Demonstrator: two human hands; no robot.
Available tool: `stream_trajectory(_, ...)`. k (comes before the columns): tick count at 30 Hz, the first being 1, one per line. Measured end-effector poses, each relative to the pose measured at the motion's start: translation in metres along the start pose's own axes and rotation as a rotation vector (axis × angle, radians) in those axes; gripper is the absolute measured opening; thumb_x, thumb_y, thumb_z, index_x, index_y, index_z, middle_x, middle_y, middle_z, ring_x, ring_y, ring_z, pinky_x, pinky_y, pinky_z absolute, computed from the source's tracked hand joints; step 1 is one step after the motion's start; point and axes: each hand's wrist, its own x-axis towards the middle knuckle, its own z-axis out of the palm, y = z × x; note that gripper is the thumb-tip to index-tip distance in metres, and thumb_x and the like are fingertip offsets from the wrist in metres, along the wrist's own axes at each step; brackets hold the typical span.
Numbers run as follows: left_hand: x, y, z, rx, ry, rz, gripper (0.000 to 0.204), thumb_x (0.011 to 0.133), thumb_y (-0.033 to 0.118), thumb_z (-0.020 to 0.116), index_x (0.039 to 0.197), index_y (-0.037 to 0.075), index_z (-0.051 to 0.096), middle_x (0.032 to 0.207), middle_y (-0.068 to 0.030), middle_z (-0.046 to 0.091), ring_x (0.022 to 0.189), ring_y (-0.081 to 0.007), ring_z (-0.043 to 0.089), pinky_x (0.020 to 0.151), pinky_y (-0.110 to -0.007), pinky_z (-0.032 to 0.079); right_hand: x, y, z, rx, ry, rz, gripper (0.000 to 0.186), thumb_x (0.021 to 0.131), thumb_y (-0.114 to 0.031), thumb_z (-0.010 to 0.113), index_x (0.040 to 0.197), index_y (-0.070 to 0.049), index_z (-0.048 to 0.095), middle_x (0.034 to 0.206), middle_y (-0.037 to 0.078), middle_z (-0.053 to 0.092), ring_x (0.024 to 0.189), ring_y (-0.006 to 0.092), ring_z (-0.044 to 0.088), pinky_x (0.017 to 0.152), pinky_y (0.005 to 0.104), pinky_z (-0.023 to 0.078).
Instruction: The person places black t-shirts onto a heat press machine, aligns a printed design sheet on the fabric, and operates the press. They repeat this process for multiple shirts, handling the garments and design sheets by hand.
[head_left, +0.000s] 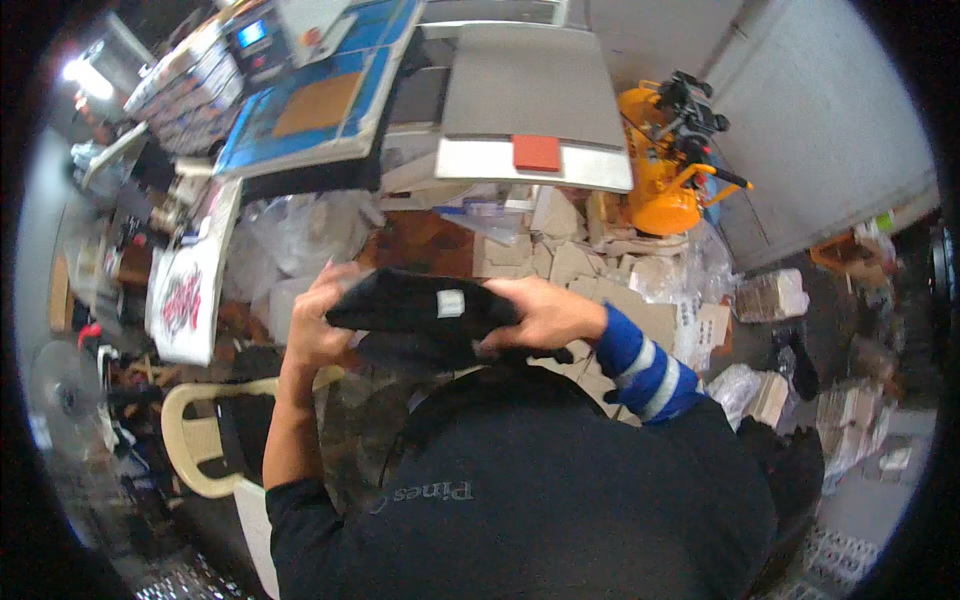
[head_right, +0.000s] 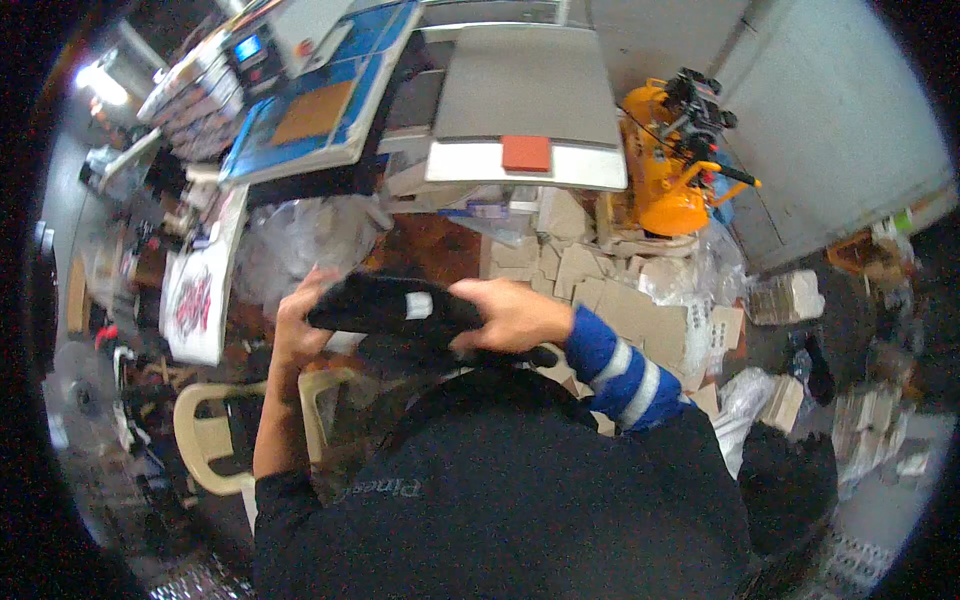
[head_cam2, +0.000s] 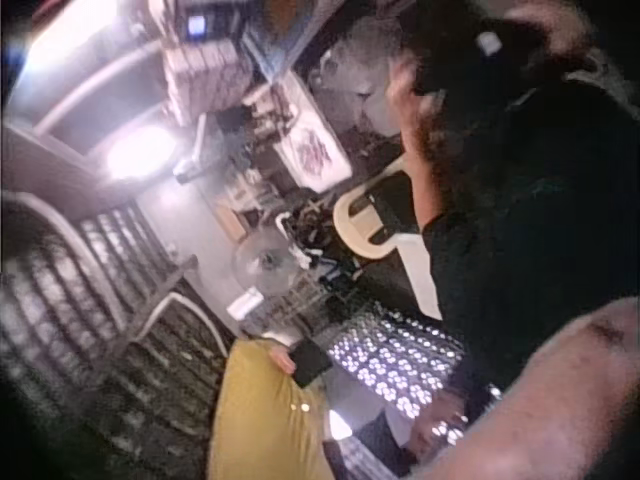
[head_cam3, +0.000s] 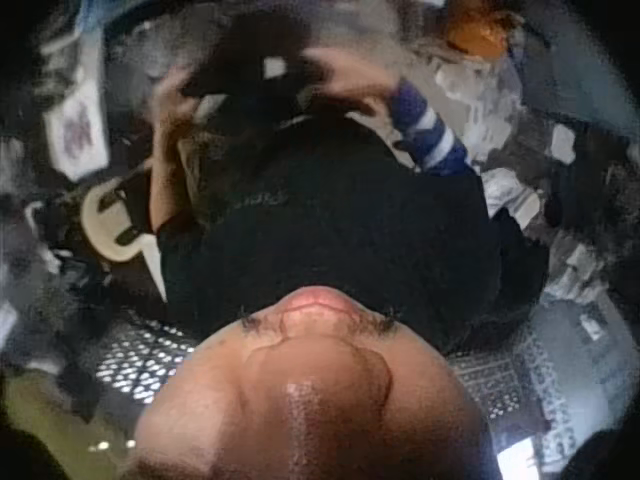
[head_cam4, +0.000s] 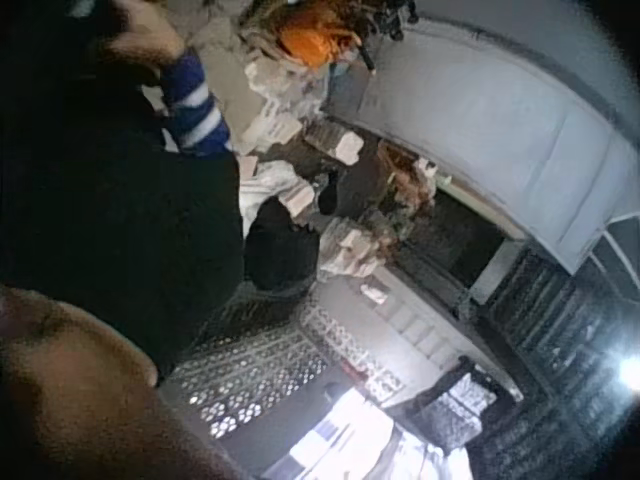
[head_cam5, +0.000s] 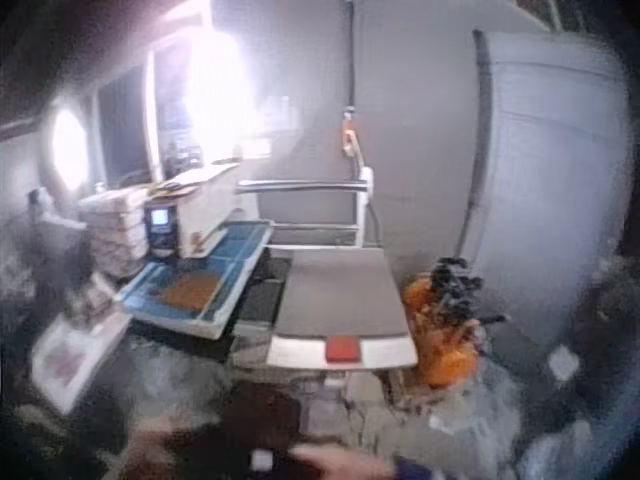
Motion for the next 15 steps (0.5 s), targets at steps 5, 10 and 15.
stream_trajectory(5,0.029,0.027,0.037,0.289,-0.32,-0.121,0.034,0.063,0.022,0.088,0.086,0.009,0.067,0.075,-0.0109,0.068,0.069,-0.0357,0.067,0.072,-0.045,0.054,-0.088,0.085,-0.052,-0.386,0.518,0.33,0.021,0.073,0.001,0.067,0.094,-0.001,0.065,0.09,0.019,0.066,0.085,0.0388,0.065,0.074,0.0409,0.05)
stream_trajectory(10,0.085,-0.03,0.042,0.326,-0.164,-0.035,0.017,0.073,0.015,0.08,0.081,0.01,0.067,0.073,-0.0123,0.068,0.069,-0.0354,0.067,0.065,-0.044,0.053,-0.134,0.119,-0.058,-0.441,0.87,0.606,0.031,0.07,0.004,0.065,0.1,-0.003,0.068,0.094,0.02,0.068,0.089,0.0404,0.066,0.077,0.041,0.052)
stream_trajectory(15,0.147,-0.006,0.146,-0.055,-0.559,0.074,0.06,0.068,0.023,0.084,0.123,0.008,0.065,0.118,-0.019,0.064,0.116,-0.0369,0.059,0.098,-0.047,0.047,-0.04,0.101,-0.05,-0.401,0.454,0.488,0.025,0.074,-0.008,0.062,0.098,-0.002,0.065,0.09,0.023,0.069,0.089,0.0439,0.067,0.075,0.0508,0.052)
